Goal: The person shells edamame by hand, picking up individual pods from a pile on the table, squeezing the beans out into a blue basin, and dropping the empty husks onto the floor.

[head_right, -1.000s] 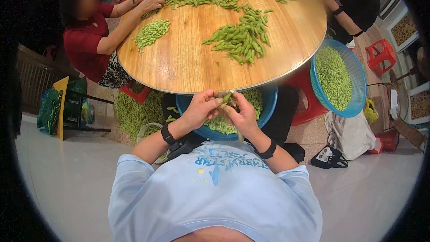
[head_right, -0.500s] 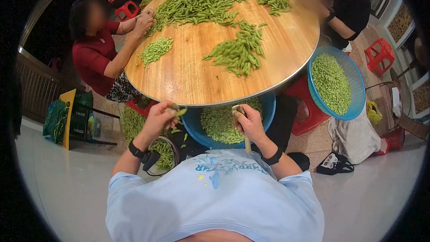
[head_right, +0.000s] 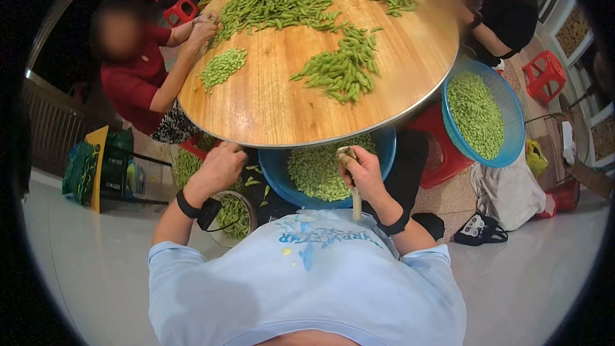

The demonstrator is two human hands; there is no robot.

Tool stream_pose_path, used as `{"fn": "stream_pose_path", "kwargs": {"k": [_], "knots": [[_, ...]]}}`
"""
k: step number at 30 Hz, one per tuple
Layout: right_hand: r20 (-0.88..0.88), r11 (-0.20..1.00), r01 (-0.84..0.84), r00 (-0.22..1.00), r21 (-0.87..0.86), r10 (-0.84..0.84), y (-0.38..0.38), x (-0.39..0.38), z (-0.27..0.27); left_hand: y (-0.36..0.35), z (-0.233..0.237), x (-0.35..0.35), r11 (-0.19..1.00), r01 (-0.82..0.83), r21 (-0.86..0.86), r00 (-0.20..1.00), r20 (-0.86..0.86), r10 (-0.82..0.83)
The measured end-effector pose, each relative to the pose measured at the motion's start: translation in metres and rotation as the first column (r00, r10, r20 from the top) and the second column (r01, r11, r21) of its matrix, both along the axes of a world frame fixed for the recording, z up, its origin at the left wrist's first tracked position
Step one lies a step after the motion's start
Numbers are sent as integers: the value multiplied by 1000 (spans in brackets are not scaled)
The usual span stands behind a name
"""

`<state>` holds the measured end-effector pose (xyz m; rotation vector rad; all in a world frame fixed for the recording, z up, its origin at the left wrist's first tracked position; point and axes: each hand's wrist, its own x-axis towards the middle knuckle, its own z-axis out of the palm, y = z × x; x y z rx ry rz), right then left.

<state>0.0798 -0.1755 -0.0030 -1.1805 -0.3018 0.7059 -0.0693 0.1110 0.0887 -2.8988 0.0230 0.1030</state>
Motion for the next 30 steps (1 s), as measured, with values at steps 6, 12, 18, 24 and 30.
{"fn": "stream_pose_path", "kwargs": {"k": [6,12,18,24,30], "knots": [[-128,996,-68,989,53,75,11,-9,1,-75,-5,130,660,375,-651,908,400,-122],[-136,995,-84,987,57,91,5,-18,-11,-99,-60,225,693,217,-688,919,383,92],[-237,992,-63,968,107,87,7,-21,-15,-97,-66,215,684,150,-714,910,370,187],[-177,995,10,984,104,8,11,-8,-11,-71,-48,177,311,81,-947,976,140,169],[-29,994,67,997,87,-65,1,6,-7,-13,7,76,971,-103,-216,993,-83,87]]}}
